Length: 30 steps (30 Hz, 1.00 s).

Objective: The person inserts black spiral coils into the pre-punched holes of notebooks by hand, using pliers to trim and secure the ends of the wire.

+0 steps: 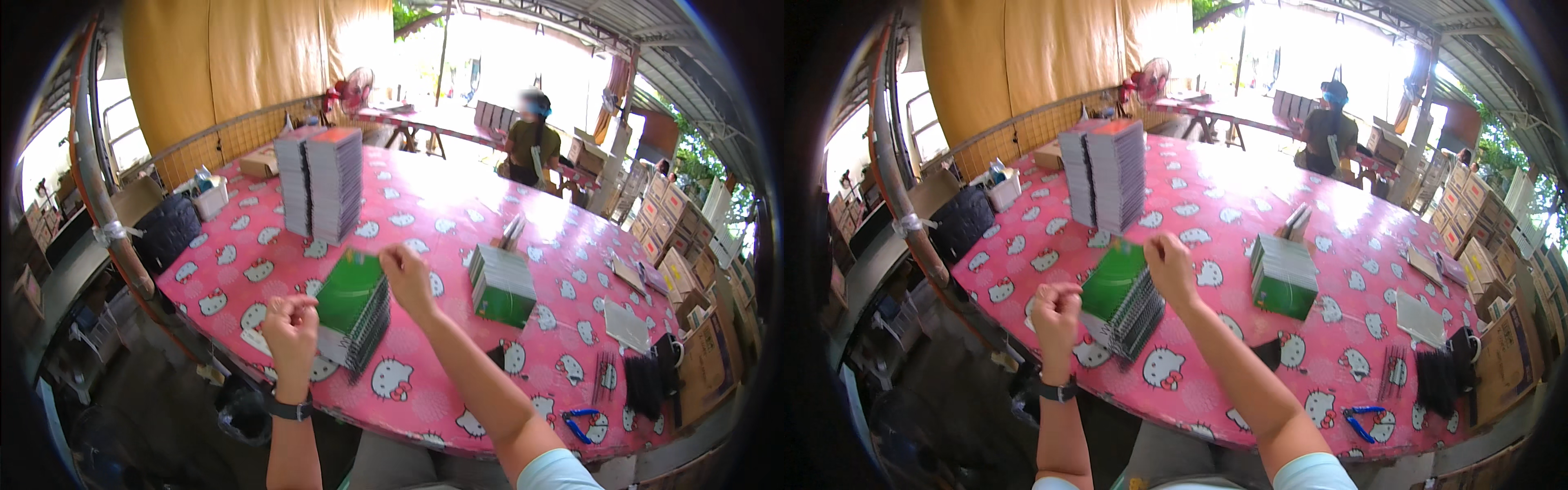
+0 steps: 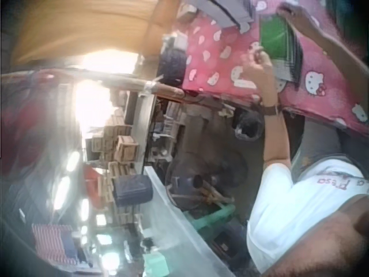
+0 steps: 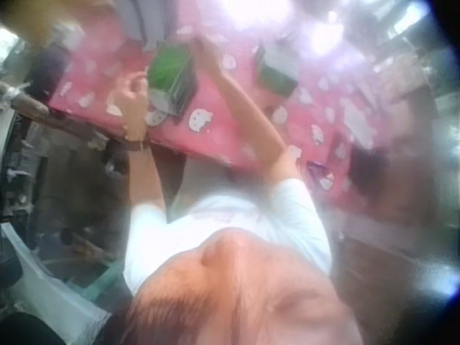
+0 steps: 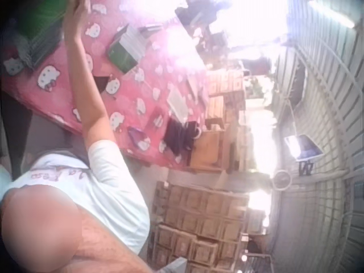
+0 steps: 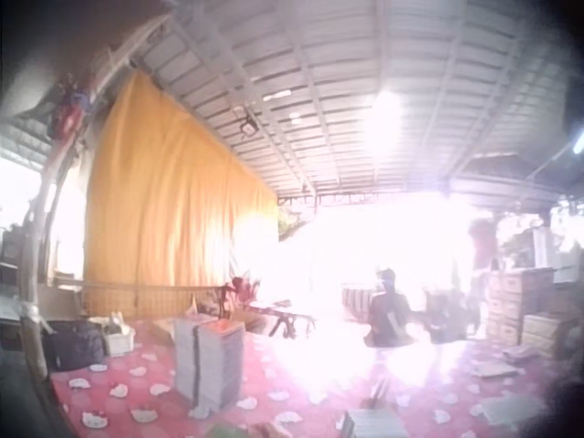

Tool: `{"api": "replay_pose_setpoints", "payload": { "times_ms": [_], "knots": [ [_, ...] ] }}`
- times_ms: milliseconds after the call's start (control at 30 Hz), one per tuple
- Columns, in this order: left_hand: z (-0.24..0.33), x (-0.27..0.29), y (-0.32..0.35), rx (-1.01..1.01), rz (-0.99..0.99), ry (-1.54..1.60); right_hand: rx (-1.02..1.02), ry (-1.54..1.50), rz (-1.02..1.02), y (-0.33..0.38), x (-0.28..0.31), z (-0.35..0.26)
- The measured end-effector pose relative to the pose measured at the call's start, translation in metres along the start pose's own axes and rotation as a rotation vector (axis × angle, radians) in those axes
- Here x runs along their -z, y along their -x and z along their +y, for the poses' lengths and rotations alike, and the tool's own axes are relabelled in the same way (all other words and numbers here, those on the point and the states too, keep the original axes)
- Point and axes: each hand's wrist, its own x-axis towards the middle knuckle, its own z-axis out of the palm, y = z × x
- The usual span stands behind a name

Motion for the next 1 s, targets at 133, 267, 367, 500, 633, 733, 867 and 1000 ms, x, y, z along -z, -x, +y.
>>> {"api": "replay_pose_setpoints", "payload": {
  "times_ms": [133, 267, 367, 500, 633, 733, 867, 1000],
  "knots": [
    [-0.018, -0.029, -0.002, -0.129, 0.176, 0.123, -0.019, -0.366, 0.114, 0.008, -0.031, 0.032],
    [-0.033, -0.047, 0.004, 0.116, 0.062, 0.47, -0.233, -0.547, 0.086, 0.021, -0.04, 0.04],
    [-0.038, -0.062, 0.003, 0.142, 0.166, 0.499, -0.166, -0.491, 0.046, 0.023, -0.032, 0.049],
    [-0.04, -0.04, 0.003, 0.026, 0.279, 0.502, -0.057, -0.189, -0.027, 0.031, 0.018, 0.043],
    [-0.004, -0.001, 0.025, -0.101, 0.367, 0.398, 0.005, 0.698, -0.044, 0.042, 0.17, 0.085],
    [0.018, -0.005, 0.049, -0.23, 0.351, 0.304, -0.103, 0.963, 0.038, 0.059, 0.227, 0.112],
    [0.055, -0.056, 0.09, -0.353, 0.115, 0.476, -0.091, 0.977, 0.098, 0.06, 0.241, 0.133],
    [0.081, -0.086, 0.109, -0.3, -0.122, 0.43, 0.044, 0.838, -0.024, 0.058, 0.21, 0.068]
  ]
}}
